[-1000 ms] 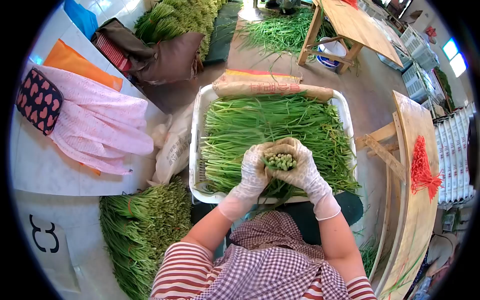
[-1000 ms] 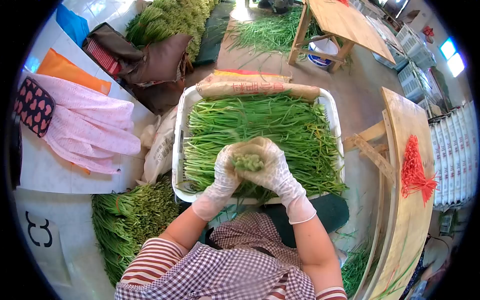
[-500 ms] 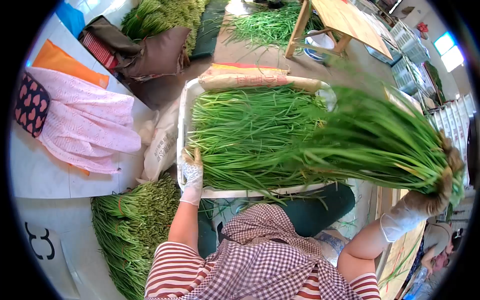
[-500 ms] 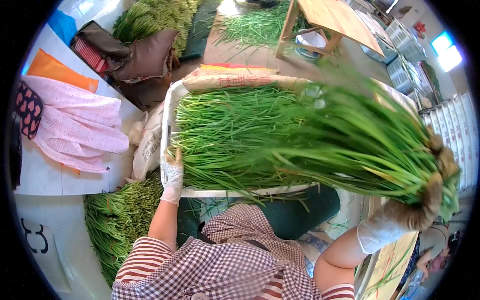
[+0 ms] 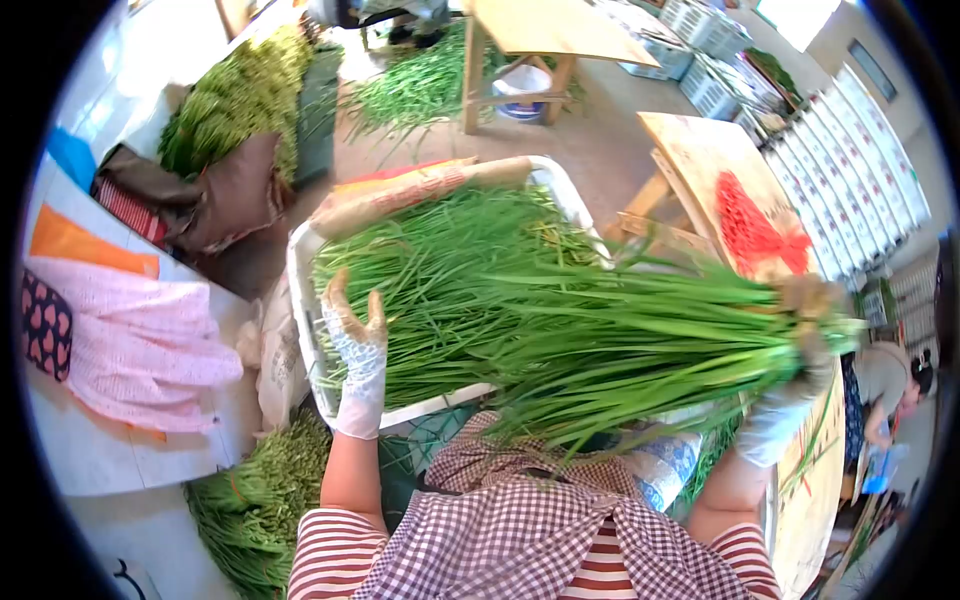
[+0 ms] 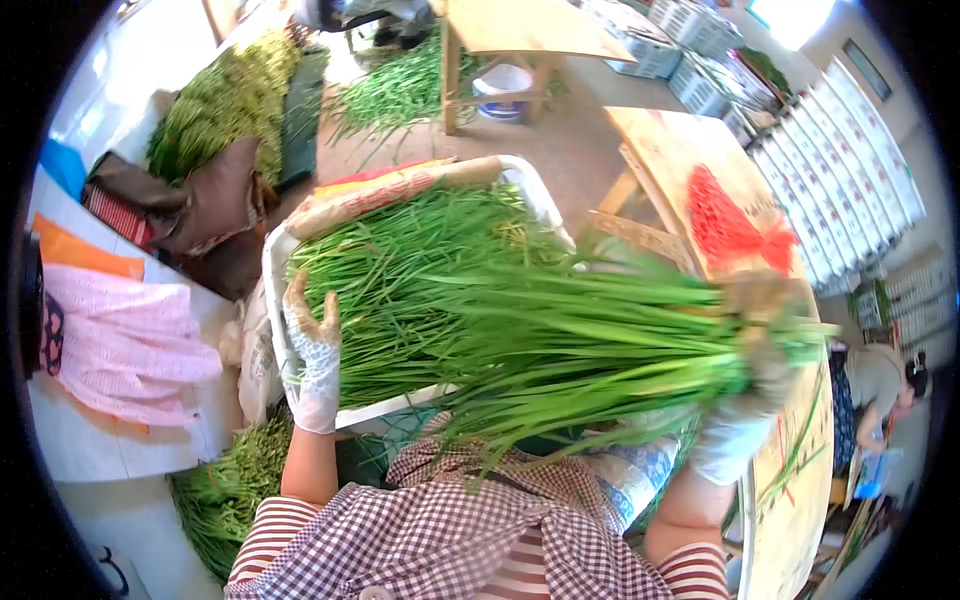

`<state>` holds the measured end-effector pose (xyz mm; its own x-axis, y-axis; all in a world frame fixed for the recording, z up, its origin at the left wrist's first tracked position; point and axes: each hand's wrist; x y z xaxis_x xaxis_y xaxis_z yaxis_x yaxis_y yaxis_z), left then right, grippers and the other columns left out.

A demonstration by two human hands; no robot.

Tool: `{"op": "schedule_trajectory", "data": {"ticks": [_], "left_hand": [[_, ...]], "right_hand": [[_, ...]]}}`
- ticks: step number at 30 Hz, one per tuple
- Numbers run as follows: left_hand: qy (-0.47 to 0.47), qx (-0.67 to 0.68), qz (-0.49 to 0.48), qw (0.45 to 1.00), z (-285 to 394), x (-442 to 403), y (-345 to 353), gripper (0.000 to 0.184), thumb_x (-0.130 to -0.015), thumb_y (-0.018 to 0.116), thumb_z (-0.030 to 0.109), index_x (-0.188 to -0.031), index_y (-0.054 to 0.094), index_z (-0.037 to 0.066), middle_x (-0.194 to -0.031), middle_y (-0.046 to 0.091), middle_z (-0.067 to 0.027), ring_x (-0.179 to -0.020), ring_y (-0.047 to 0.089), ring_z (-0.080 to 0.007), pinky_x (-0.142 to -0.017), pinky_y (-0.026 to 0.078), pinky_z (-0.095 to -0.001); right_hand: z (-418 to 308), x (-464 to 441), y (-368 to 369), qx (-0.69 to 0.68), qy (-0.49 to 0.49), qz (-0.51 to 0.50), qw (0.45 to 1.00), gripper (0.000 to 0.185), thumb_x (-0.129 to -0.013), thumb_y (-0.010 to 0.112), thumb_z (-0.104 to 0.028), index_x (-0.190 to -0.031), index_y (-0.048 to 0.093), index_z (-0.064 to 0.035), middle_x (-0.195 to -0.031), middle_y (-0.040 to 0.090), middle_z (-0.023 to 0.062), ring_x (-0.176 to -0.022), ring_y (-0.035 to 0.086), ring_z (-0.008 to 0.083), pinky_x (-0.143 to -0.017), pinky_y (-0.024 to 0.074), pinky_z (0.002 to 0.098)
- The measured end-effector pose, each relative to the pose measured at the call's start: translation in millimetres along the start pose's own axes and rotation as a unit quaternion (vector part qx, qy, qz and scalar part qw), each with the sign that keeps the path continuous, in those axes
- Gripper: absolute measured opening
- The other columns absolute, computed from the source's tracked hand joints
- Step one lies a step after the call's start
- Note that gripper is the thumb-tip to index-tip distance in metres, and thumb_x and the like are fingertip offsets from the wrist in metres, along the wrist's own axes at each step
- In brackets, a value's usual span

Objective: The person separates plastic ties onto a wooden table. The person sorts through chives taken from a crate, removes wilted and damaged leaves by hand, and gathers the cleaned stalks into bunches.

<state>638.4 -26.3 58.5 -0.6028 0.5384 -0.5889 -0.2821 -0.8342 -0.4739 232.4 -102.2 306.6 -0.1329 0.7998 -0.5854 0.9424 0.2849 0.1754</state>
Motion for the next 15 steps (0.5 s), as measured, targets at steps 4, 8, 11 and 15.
{"op": "schedule_trajectory", "data": {"ticks": [4,8,11,15], "left_hand": [[0.103,0.133,-0.065,0.984,77,-8,47,0.050,-0.076,0.068,0.001,-0.124,0.053,0.001,-0.116,0.058,-0.0165,-0.110,0.054,-0.0318,-0.098,0.042,-0.0411],[0.251,0.281,-0.165,0.912,223,-9,97,0.051,-0.069,0.072,-0.003,-0.118,0.059,0.004,-0.118,0.060,-0.0133,-0.111,0.056,-0.0285,-0.097,0.044,-0.0397],[0.419,0.312,-0.251,0.815,336,0,151,0.054,-0.070,0.072,0.013,-0.122,0.059,0.014,-0.127,0.053,-0.0121,-0.121,0.046,-0.0331,-0.098,0.038,-0.0523],[0.612,0.170,-0.242,0.734,445,23,235,0.050,-0.085,0.058,0.047,-0.131,0.054,0.026,-0.144,0.041,-0.0088,-0.135,0.032,-0.0376,-0.108,0.023,-0.0615]], "right_hand": [[-123,-7,-25,0.073,-0.181,0.094,0.976,0.021,-0.077,0.058,-0.014,-0.095,0.050,-0.0085,-0.087,0.044,0.0041,-0.090,0.047,0.0191,-0.101,0.0349,0.0441],[-219,-15,-51,0.307,-0.367,0.094,0.873,0.017,-0.079,0.060,-0.018,-0.093,0.058,-0.0089,-0.090,0.053,0.0050,-0.091,0.054,0.0189,-0.095,0.0421,0.0419],[-264,-29,-70,0.427,-0.449,0.088,0.780,0.016,-0.080,0.061,-0.021,-0.092,0.064,-0.0093,-0.092,0.059,0.0057,-0.091,0.059,0.0187,-0.090,0.0475,0.0401],[-292,-55,-98,0.515,-0.501,0.076,0.691,0.019,-0.082,0.062,-0.024,-0.090,0.071,-0.0097,-0.095,0.068,0.0066,-0.092,0.065,0.0185,-0.084,0.0548,0.0379]]}}
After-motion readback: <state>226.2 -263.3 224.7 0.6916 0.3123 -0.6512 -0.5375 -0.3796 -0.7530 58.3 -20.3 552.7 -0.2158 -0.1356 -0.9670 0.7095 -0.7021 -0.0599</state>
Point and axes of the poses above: each hand's wrist, its own x-axis away from the middle knuckle, its own y-axis out of the palm, z = x × y
